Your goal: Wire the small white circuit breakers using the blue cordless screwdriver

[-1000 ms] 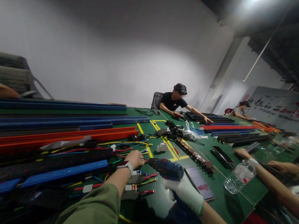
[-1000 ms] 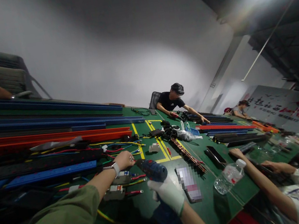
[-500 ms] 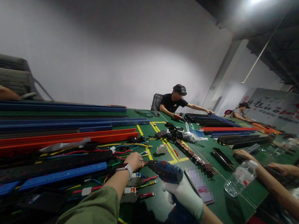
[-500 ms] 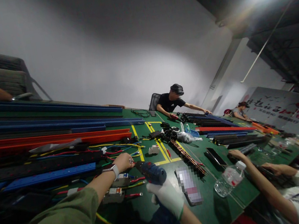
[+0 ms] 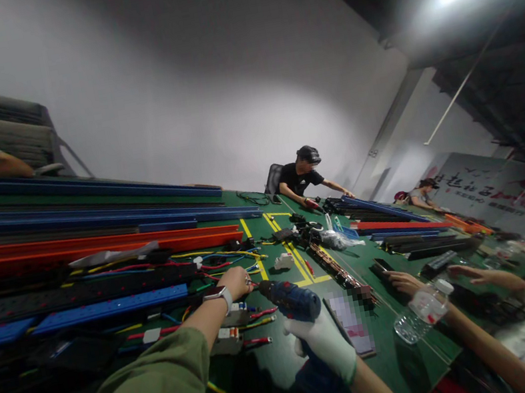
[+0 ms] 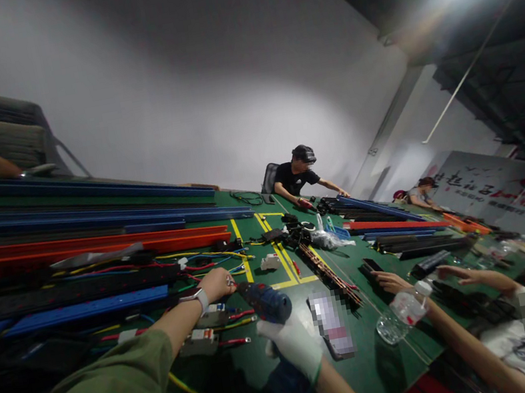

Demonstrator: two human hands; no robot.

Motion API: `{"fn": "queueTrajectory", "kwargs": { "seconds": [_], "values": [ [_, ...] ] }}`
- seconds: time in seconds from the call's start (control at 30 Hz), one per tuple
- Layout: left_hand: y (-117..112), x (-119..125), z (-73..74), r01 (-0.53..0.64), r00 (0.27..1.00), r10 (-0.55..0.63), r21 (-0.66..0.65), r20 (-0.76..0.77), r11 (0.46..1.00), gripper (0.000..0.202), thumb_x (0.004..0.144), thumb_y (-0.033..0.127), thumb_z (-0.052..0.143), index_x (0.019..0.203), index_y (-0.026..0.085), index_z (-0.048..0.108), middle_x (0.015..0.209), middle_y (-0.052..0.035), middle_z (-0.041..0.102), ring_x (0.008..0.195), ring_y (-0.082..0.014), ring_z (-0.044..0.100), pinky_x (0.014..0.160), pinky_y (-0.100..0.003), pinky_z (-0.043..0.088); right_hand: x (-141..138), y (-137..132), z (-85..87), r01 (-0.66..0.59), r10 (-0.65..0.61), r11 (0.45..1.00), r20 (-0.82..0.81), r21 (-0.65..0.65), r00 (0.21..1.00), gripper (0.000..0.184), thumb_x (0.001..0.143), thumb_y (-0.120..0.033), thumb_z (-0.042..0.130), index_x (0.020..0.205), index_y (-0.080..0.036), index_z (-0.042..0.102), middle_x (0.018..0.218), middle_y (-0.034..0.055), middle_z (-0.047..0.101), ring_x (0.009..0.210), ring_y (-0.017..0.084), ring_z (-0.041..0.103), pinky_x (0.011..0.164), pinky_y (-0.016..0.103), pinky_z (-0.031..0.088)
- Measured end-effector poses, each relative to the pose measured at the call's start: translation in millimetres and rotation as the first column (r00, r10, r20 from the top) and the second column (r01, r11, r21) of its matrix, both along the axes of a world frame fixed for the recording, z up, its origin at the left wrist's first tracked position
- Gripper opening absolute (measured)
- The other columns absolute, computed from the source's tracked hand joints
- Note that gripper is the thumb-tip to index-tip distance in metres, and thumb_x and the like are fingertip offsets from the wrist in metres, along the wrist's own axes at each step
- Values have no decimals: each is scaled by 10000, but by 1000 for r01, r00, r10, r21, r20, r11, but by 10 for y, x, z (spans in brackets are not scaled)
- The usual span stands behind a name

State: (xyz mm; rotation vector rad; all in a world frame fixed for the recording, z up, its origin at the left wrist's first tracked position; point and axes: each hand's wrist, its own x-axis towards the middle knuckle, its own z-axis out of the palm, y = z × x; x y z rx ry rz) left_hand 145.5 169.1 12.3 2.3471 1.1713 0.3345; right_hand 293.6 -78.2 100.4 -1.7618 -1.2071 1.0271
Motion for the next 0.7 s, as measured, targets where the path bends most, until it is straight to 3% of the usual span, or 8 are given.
{"fn": "queueTrajectory", "kwargs": {
  "seconds": [0.17,0.43,0.7],
  "values": [
    [4,3,-18,0,1000,0,7,3,1000,206,768,340,680,883,246,823,908,-73,809,927,-229,744,785,-234,514,22,-1,-69,39,-38,998,-29,49,999,140,781,-303,705,787,-179,641,428,-66,540,387,118,508,442,235,375],
    [14,-4,-28,-4,1000,4,2,8,1000,200,753,339,693,867,238,821,899,-76,808,903,-226,747,757,-229,510,-59,-21,74,16,-14,999,-50,48,999,169,764,-313,736,731,-165,660,432,-53,549,399,113,510,452,232,373],
    [11,-5,-20,-8,1000,8,7,4,1000,188,739,327,702,858,244,822,893,-67,809,884,-214,745,746,-225,511,-12,-18,20,-2,2,1000,-26,28,1000,208,802,-341,717,707,-161,673,410,-44,552,382,99,485,460,234,377]
  ]
}}
